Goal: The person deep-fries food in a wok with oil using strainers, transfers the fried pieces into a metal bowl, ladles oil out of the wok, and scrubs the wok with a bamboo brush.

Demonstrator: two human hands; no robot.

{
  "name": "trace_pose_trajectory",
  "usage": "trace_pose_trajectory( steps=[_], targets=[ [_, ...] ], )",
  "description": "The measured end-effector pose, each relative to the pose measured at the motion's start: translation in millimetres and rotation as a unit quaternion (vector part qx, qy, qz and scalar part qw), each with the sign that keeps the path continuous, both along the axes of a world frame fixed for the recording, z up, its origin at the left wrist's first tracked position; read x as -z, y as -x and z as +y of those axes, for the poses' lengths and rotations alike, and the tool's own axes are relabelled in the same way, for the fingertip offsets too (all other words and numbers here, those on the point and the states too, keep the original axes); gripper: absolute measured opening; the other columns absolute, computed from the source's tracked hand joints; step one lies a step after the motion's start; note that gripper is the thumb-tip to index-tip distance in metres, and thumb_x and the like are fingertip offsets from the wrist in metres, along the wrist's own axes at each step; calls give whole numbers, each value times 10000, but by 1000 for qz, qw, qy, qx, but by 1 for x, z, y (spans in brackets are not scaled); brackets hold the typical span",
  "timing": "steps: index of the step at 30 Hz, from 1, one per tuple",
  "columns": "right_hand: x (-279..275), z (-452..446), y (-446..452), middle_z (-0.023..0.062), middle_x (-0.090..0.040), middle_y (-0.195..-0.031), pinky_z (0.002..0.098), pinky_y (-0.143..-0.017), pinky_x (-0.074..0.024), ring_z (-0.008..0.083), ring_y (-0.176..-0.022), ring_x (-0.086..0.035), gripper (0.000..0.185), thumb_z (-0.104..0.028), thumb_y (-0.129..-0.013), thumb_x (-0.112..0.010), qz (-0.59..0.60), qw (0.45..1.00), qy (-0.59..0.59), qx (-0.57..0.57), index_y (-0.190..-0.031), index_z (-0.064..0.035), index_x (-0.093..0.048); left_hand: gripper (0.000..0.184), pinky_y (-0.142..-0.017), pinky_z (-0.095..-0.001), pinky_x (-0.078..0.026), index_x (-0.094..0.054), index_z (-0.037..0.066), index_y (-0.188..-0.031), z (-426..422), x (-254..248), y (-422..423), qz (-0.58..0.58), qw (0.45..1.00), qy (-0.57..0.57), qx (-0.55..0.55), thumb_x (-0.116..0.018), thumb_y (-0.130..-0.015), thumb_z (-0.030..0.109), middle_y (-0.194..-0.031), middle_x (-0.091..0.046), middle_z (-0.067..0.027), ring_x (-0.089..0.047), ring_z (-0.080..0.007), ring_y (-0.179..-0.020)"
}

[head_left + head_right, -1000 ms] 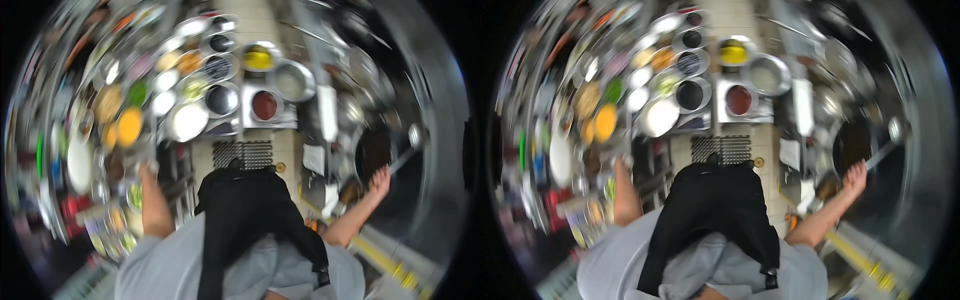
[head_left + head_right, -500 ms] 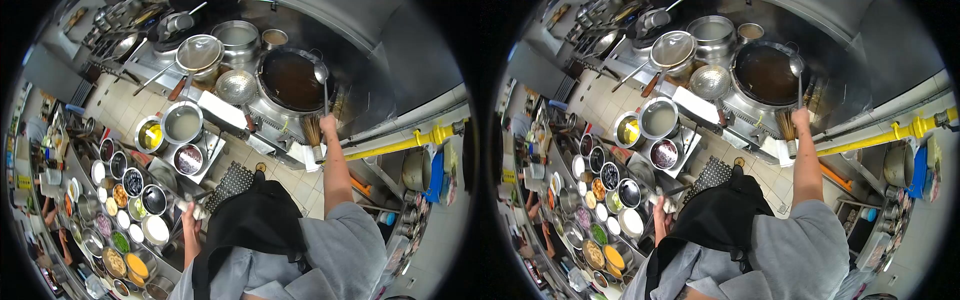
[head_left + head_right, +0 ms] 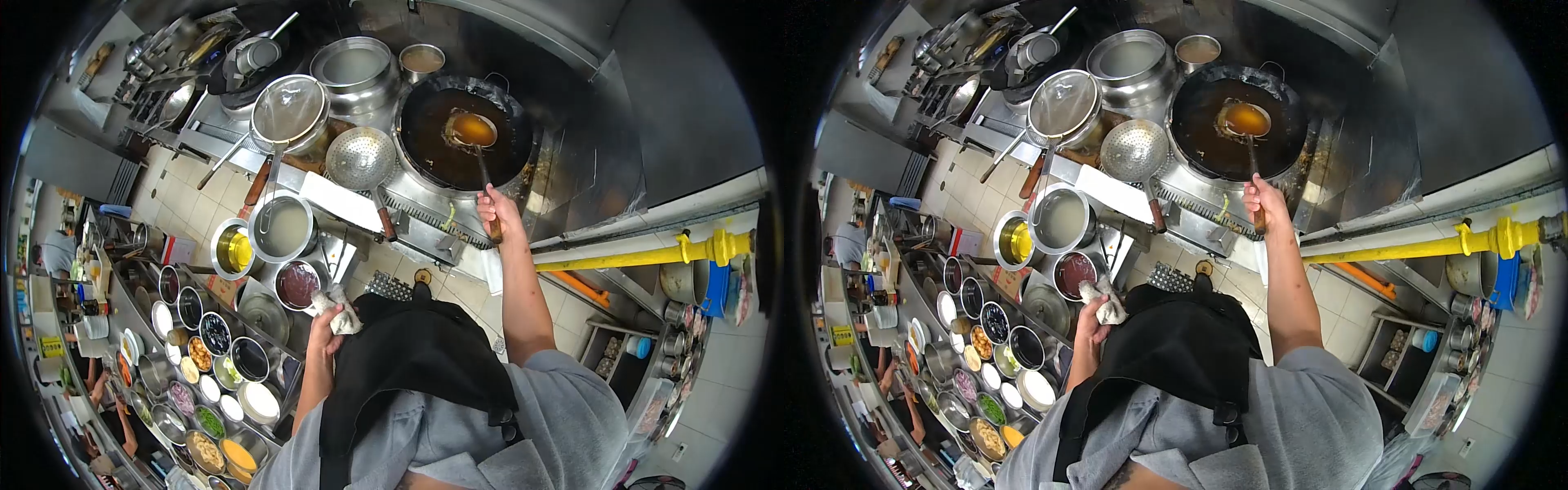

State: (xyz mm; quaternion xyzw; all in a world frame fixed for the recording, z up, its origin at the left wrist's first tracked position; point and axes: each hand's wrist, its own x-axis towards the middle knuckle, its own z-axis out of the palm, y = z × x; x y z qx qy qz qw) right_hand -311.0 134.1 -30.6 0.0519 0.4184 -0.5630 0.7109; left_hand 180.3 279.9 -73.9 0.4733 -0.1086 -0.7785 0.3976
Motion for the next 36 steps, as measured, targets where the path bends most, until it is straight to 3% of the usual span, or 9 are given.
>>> trace_pose_trajectory(
  steps=[16, 17, 18, 20, 21, 24, 28, 32, 36],
  targets=[
    [-85, -10, -63, 6, -507, -688, 188, -329, -336, 49, -452, -410, 290, -246, -1020, -588, -15, 1000, 13, 13, -1013, 32, -507, 408, -764, -401, -595, -571, -89, -1197, -114, -24, -52, -53, 986, 33, 155, -599, -833, 93, -1000, -707, -194, -706, -285, -859],
    [-89, -13, -68, 1, -499, -688, 191, -335, -334, 49, -455, -406, 286, -254, -1020, -585, -18, 1000, 8, 7, -1005, 18, -497, 400, -568, -323, -576, -587, -86, -1179, -117, -20, -56, -49, 987, 28, 150, -616, -827, 103, -958, -712, -171, -690, -229, -684],
    [-93, -18, -73, -4, -492, -688, 195, -341, -332, 48, -457, -403, 283, -263, -1020, -583, -21, 1000, 5, -1, -996, 3, -488, 400, -568, -323, -576, -587, -86, -1179, -120, -10, -62, -45, 988, 26, 146, -616, -827, 103, -958, -712, -171, -690, -229, -684],
    [-103, -25, -87, 1, -490, -685, 197, -337, -336, 51, -457, -407, 281, -257, -1023, -575, -21, 1000, -2, -8, -988, 11, -497, 353, -349, -246, -431, -607, -67, -1124, -129, -7, -72, -52, 983, 34, 174, -643, -831, 126, -867, -702, -119, -602, -161, -482],
    [-106, -30, -93, 5, -490, -684, 197, -336, -337, 53, -455, -407, 284, -255, -1023, -575, -30, 1000, -2, -10, -986, 16, -501, 323, -249, -224, -263, -607, -46, -1089, -131, -6, -81, -89, 979, 3, 185, -670, -838, 148, -789, -671, -70, -496, -118, -362],
    [-119, -43, -117, 18, -498, -690, 197, -333, -342, 64, -459, -416, 289, -246, -1019, -580, -42, 999, 1, -26, -991, 31, -503, 348, -341, -233, -426, -632, -73, -1124, -141, 6, -97, -58, 978, 26, 197, -643, -854, 147, -918, -723, -127, -651, -149, -555],
    [-136, -68, -148, 29, -507, -712, 211, -337, -356, 77, -471, -430, 288, -249, -1021, -576, -114, 992, 0, -60, -1023, 30, -504, 333, -339, -237, -424, -644, -68, -1107, -147, -1, -98, -31, 992, 19, 119, -664, -882, 177, -926, -725, -128, -666, -149, -574],
    [-154, -102, -188, 33, -512, -729, 224, -350, -383, 87, -487, -444, 306, -262, -1029, -561, -160, 979, 21, -123, -1056, 39, -514, 319, -481, -263, -527, -629, -42, -1094, -153, -21, -110, -39, 995, 8, 86, -711, -863, 162, -907, -720, -104, -700, -171, -684],
    [-160, -137, -232, 37, -504, -734, 233, -335, -377, 90, -486, -443, 330, -271, -1048, -520, -168, 973, 40, -155, -1074, 58, -502, 398, -792, -359, -560, -572, -31, -1213, -150, 9, -129, 10, 996, -19, 85, -685, -842, 58, -1015, -674, -111, -674, -218, -882]
  ],
)
